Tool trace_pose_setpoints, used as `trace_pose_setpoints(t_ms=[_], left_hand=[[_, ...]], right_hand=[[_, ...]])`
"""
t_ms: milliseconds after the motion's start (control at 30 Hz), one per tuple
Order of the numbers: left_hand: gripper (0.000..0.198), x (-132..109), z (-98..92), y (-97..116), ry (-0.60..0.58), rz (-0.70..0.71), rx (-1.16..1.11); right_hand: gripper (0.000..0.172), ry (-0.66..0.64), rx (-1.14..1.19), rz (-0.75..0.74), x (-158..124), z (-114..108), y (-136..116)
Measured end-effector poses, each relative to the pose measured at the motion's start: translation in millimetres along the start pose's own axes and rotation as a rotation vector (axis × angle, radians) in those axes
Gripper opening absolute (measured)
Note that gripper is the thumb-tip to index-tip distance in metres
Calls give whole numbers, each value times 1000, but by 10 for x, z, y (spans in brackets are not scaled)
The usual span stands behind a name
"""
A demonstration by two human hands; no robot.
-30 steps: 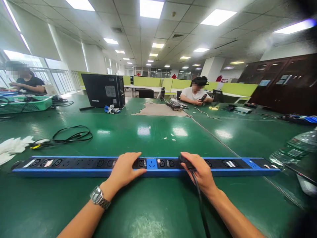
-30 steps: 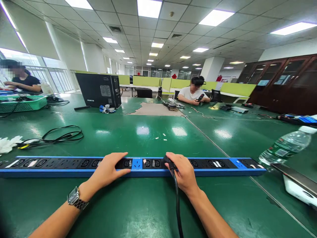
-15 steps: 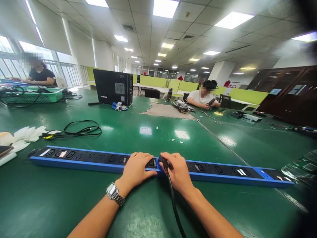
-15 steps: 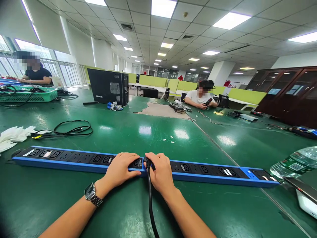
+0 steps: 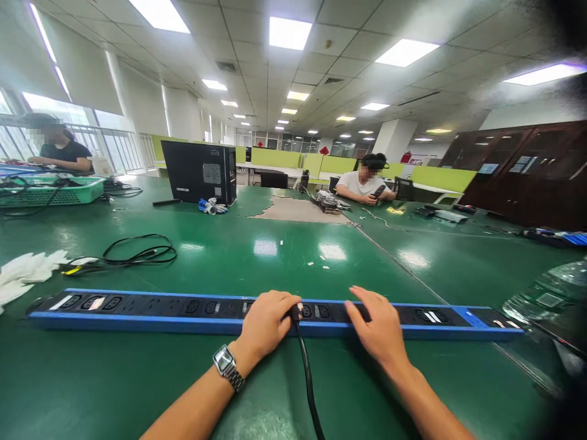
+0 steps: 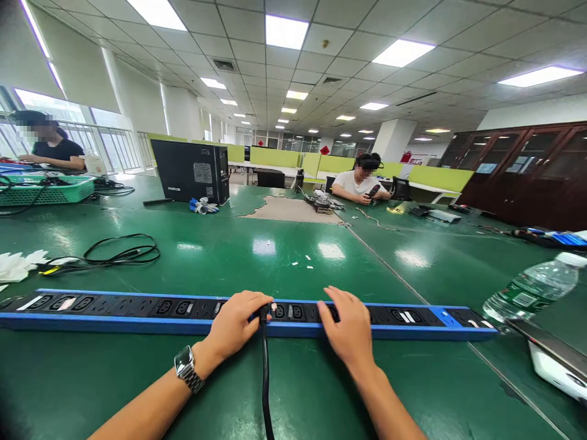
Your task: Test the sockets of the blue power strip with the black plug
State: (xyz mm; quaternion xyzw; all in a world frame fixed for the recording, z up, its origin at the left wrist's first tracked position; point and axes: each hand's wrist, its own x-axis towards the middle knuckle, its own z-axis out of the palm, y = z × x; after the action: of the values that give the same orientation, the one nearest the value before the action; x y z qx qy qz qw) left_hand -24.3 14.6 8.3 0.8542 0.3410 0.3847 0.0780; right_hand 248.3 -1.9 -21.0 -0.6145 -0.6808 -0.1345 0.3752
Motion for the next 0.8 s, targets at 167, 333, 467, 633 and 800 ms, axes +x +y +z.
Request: trace_pose_setpoints(t_ms=[167,333,467,633,800], left_hand=[[33,264,339,307,191,17,-110],[27,599,711,663,-97,-193,-36],[23,648,797,728,-183,-261,58],[26,626,792,688,-211,-203,88],[31,649,793,733,-261,-157,127]], right_hand=[[35,-43,-92,189,-81,-25,321],[33,-31,-69,194,-100,-6,228],[30,-11,-30,199,-98,-15,241],[26,-1,56,189,-127,-18,190],[31,-18,216,34,-138,-78,103]])
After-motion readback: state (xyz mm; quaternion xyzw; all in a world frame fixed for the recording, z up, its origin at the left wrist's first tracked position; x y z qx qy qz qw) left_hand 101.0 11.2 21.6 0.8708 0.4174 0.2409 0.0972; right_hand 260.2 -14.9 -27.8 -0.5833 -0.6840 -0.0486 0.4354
